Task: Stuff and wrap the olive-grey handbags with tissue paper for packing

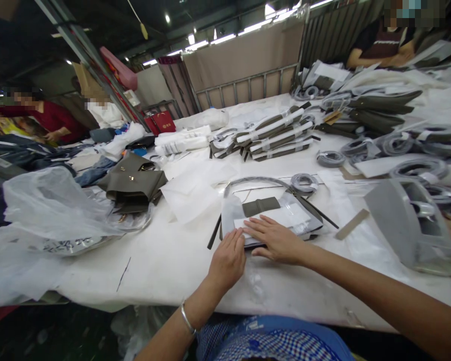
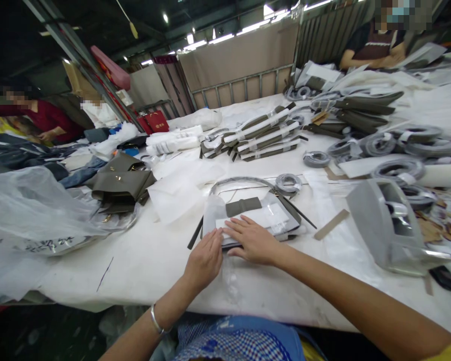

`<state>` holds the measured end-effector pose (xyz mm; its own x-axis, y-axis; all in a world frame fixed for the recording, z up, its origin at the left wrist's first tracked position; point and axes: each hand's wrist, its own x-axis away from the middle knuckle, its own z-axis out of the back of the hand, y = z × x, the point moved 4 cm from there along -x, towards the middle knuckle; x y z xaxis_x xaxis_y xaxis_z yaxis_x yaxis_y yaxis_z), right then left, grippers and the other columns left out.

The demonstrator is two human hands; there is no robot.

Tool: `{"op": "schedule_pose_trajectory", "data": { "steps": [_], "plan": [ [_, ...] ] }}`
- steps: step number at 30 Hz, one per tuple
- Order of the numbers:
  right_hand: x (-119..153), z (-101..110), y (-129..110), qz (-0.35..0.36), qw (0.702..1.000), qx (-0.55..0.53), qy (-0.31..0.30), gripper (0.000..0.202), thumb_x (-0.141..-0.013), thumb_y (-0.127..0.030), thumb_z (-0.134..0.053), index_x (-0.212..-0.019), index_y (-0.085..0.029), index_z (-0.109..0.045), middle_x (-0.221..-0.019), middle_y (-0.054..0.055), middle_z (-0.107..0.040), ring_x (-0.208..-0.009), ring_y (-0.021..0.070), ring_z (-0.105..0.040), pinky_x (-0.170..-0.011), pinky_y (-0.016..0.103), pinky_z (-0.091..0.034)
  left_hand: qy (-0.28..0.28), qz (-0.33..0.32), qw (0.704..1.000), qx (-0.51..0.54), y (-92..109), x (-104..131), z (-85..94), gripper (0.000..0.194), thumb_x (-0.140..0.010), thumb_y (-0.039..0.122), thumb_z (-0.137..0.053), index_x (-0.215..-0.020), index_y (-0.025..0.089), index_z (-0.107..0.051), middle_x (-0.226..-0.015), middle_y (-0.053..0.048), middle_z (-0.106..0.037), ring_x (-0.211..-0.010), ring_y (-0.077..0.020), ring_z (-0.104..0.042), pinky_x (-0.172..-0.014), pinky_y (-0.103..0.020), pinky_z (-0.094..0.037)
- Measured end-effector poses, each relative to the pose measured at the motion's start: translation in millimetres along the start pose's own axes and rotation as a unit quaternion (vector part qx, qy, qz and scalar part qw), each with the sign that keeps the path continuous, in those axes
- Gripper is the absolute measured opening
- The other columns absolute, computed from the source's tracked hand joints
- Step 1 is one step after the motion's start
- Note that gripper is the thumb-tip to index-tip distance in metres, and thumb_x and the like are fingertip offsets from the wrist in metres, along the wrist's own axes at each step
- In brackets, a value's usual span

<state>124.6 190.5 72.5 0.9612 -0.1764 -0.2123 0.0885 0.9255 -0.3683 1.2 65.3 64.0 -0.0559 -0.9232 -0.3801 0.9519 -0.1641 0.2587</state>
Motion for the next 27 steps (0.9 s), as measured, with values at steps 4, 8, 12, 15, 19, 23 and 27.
{"op": "schedule_pose_trajectory", "data": {
  "steps": [4, 8, 12, 15, 19, 23, 27],
  "plan": [
    [-32, 29, 19, -0.084, 0.988, -0.087, 0.099, 0.032, -0.096, -0.035, -0.053, -0.122, -0.023, -0.067, -0.121, 0.008, -0.070, -0.115, 0.0242, -0.063, -0.103, 0.040, -0.047, 0.012, 0.008, 1.000, 0.003, -5, 5, -6.9, 0.057, -0.090, 0.009, -0.040, -0.146, 0.018, -0.043, -0.144, -0.014, -0.053, -0.135, -0.0263, -0.049, -0.113, -0.048, -0.044],
    [-80, 37, 45, -0.124, 0.979, -0.065, 0.147, 0.053, -0.081, -0.018, -0.070, -0.133, -0.020, -0.059, -0.138, 0.010, -0.059, -0.128, 0.0265, -0.054, -0.108, 0.040, -0.043, 0.014, 0.026, 1.000, 0.001, -4, 9, -11.5, 0.065, -0.086, 0.006, -0.043, -0.150, 0.020, -0.038, -0.148, -0.013, -0.049, -0.136, -0.0279, -0.047, -0.114, -0.050, -0.042],
    [-111, 28, 62, -0.118, 0.985, -0.069, 0.104, 0.024, -0.074, -0.023, -0.078, -0.098, -0.020, -0.076, -0.103, 0.008, -0.076, -0.100, 0.0291, -0.070, -0.092, 0.041, -0.053, 0.027, 0.022, 0.999, -0.015, -2, 11, -13.8, 0.069, -0.086, 0.007, -0.043, -0.152, 0.022, -0.032, -0.148, -0.012, -0.049, -0.136, -0.0276, -0.048, -0.112, -0.051, -0.045],
    [-110, 27, 62, -0.102, 0.986, -0.082, 0.104, 0.011, -0.084, -0.027, -0.069, -0.085, -0.021, -0.078, -0.089, 0.004, -0.078, -0.088, 0.0248, -0.073, -0.084, 0.035, -0.056, 0.037, 0.021, 0.999, -0.025, -3, 11, -14.8, 0.068, -0.086, 0.007, -0.043, -0.152, 0.022, -0.032, -0.148, -0.011, -0.049, -0.135, -0.0273, -0.049, -0.111, -0.050, -0.047],
    [-91, 30, 48, -0.077, 0.984, -0.096, 0.128, 0.017, -0.088, -0.023, -0.064, -0.097, -0.024, -0.078, -0.100, 0.000, -0.077, -0.095, 0.0201, -0.073, -0.088, 0.029, -0.055, 0.034, 0.017, 0.998, -0.044, -2, 9, -14.2, 0.061, -0.085, 0.008, -0.045, -0.146, 0.015, -0.042, -0.147, -0.013, -0.050, -0.135, -0.0274, -0.049, -0.112, -0.048, -0.046],
    [-70, 25, 29, -0.051, 0.985, -0.091, 0.136, 0.020, -0.088, -0.017, -0.063, -0.099, -0.027, -0.077, -0.099, -0.002, -0.077, -0.092, 0.0179, -0.074, -0.086, 0.026, -0.056, 0.041, 0.012, 0.997, -0.067, 0, 8, -10.6, 0.054, -0.087, 0.008, -0.044, -0.141, 0.012, -0.048, -0.144, -0.013, -0.054, -0.133, -0.0253, -0.050, -0.112, -0.045, -0.046],
    [-50, 13, 14, -0.039, 0.986, -0.066, 0.151, 0.017, -0.090, -0.017, -0.063, -0.099, -0.024, -0.076, -0.098, 0.002, -0.078, -0.091, 0.0197, -0.073, -0.084, 0.028, -0.057, 0.066, 0.011, 0.995, -0.075, 2, 7, -8.0, 0.050, -0.089, 0.010, -0.045, -0.138, 0.011, -0.052, -0.141, -0.013, -0.057, -0.131, -0.0239, -0.053, -0.112, -0.043, -0.046]
  ]
}}
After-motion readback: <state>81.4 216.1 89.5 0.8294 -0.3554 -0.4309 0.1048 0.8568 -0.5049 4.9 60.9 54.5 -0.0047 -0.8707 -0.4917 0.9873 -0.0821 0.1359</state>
